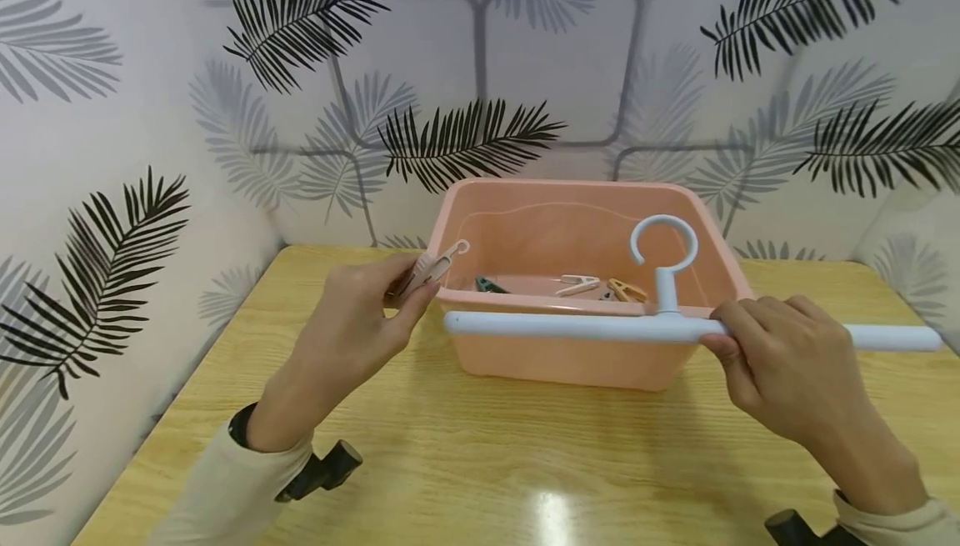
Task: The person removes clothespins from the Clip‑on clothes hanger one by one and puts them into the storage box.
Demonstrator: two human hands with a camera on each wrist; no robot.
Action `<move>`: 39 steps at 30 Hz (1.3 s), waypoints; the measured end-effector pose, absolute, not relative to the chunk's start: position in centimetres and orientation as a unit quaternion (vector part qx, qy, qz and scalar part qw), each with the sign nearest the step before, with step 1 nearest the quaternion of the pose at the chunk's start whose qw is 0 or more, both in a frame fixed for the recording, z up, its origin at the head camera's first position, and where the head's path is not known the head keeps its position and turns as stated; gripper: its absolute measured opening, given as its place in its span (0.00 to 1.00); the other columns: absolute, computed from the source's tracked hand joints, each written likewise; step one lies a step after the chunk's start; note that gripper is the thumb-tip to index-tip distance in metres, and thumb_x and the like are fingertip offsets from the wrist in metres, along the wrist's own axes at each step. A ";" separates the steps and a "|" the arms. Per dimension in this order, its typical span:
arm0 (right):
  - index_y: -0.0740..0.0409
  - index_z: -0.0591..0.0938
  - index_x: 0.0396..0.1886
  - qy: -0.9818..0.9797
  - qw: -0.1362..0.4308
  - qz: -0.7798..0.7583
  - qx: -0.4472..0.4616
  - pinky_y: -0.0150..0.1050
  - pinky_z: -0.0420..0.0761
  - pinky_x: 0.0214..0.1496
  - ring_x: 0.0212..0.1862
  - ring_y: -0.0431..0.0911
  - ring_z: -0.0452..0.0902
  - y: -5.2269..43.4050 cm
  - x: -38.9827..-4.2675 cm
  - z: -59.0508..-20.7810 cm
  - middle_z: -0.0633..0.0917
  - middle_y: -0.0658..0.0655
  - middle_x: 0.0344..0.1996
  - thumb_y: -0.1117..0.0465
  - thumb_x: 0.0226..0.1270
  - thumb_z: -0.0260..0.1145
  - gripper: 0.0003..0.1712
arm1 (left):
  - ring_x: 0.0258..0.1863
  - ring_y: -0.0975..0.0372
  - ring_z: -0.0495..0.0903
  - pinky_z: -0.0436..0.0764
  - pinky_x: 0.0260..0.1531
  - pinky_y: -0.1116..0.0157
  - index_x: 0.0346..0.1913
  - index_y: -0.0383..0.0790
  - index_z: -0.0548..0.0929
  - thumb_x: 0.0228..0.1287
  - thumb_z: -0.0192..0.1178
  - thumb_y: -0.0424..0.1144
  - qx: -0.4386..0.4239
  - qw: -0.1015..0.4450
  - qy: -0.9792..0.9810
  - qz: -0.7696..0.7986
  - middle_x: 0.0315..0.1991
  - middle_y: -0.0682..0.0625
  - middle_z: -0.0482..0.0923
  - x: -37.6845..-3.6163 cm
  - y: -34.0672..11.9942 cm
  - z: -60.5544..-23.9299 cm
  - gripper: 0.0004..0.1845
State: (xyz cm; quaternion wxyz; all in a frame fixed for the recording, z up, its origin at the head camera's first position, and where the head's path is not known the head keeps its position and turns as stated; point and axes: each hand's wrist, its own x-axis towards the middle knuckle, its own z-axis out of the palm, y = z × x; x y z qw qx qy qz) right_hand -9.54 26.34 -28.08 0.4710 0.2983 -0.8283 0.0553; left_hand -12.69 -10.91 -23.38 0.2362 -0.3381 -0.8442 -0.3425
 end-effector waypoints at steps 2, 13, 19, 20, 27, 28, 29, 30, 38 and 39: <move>0.59 0.73 0.23 -0.829 0.469 0.055 0.300 0.45 0.64 0.20 0.17 0.48 0.69 26.4 -9.6 -28.1 0.71 0.51 0.15 0.43 0.78 0.42 0.31 | 0.27 0.65 0.80 0.82 0.32 0.68 0.35 0.33 0.81 0.60 0.64 0.27 -0.339 0.235 -0.845 -0.341 0.25 0.51 0.78 -12.8 -10.7 -23.4 0.03; 0.59 0.71 0.21 -0.834 0.463 0.057 0.295 0.46 0.66 0.22 0.16 0.46 0.66 26.6 -9.4 -28.3 0.68 0.49 0.13 0.42 0.78 0.41 0.31 | 0.20 0.62 0.67 0.69 0.23 0.66 0.33 0.34 0.79 0.62 0.64 0.30 -0.342 0.219 -0.868 -0.285 0.20 0.52 0.68 -14.8 -9.5 -22.4 0.04; 0.59 0.71 0.21 -0.834 0.465 0.052 0.293 0.46 0.66 0.21 0.15 0.47 0.65 26.8 -9.4 -28.4 0.68 0.49 0.13 0.42 0.78 0.41 0.31 | 0.19 0.64 0.63 0.64 0.21 0.67 0.29 0.36 0.76 0.63 0.62 0.30 -0.351 0.213 -0.866 -0.287 0.19 0.53 0.64 -15.9 -9.1 -22.1 0.07; 0.59 0.70 0.21 -0.834 0.465 0.050 0.293 0.46 0.66 0.21 0.15 0.47 0.65 26.8 -9.4 -28.4 0.67 0.49 0.13 0.42 0.78 0.41 0.31 | 0.19 0.64 0.63 0.63 0.21 0.67 0.29 0.36 0.76 0.63 0.62 0.29 -0.351 0.213 -0.865 -0.286 0.18 0.53 0.64 -16.1 -9.0 -22.1 0.07; 0.59 0.69 0.20 -0.835 0.460 0.046 0.297 0.47 0.67 0.21 0.14 0.47 0.63 26.9 -9.6 -28.5 0.66 0.49 0.12 0.42 0.78 0.41 0.32 | 0.18 0.65 0.61 0.61 0.20 0.68 0.25 0.38 0.73 0.64 0.61 0.30 -0.354 0.208 -0.867 -0.283 0.18 0.53 0.62 -17.3 -8.6 -22.1 0.10; 0.60 0.69 0.20 -0.836 0.459 0.046 0.297 0.47 0.68 0.21 0.14 0.48 0.63 27.0 -9.6 -28.6 0.66 0.49 0.12 0.42 0.78 0.41 0.32 | 0.17 0.65 0.60 0.60 0.20 0.68 0.25 0.38 0.73 0.64 0.61 0.30 -0.354 0.207 -0.867 -0.282 0.17 0.53 0.61 -17.5 -8.6 -22.1 0.11; 0.59 0.69 0.20 -0.837 0.458 0.046 0.297 0.47 0.67 0.21 0.14 0.48 0.63 27.0 -9.6 -28.6 0.66 0.49 0.12 0.42 0.78 0.41 0.32 | 0.17 0.65 0.60 0.60 0.19 0.69 0.25 0.38 0.73 0.64 0.61 0.30 -0.354 0.206 -0.868 -0.282 0.17 0.53 0.61 -17.6 -8.5 -22.1 0.11; 0.59 0.68 0.20 -0.838 0.456 0.046 0.297 0.47 0.67 0.21 0.14 0.47 0.63 27.0 -9.6 -28.6 0.66 0.49 0.12 0.42 0.78 0.41 0.32 | 0.16 0.65 0.60 0.59 0.19 0.69 0.25 0.38 0.73 0.64 0.61 0.30 -0.355 0.206 -0.868 -0.281 0.17 0.54 0.61 -17.8 -8.5 -22.1 0.11; 0.59 0.68 0.20 -0.839 0.457 0.045 0.294 0.46 0.67 0.21 0.14 0.47 0.62 27.2 -9.7 -28.9 0.66 0.48 0.12 0.42 0.77 0.42 0.31 | 0.16 0.64 0.59 0.60 0.19 0.68 0.26 0.38 0.74 0.65 0.61 0.31 -0.348 0.170 -0.882 -0.270 0.16 0.53 0.60 -19.5 -8.0 -22.3 0.10; 0.59 0.68 0.20 -0.838 0.457 0.044 0.294 0.46 0.67 0.20 0.14 0.47 0.61 27.2 -9.7 -28.8 0.65 0.48 0.12 0.42 0.78 0.41 0.31 | 0.16 0.64 0.59 0.60 0.19 0.68 0.27 0.37 0.74 0.65 0.61 0.31 -0.346 0.164 -0.883 -0.271 0.16 0.53 0.61 -19.7 -8.0 -22.3 0.09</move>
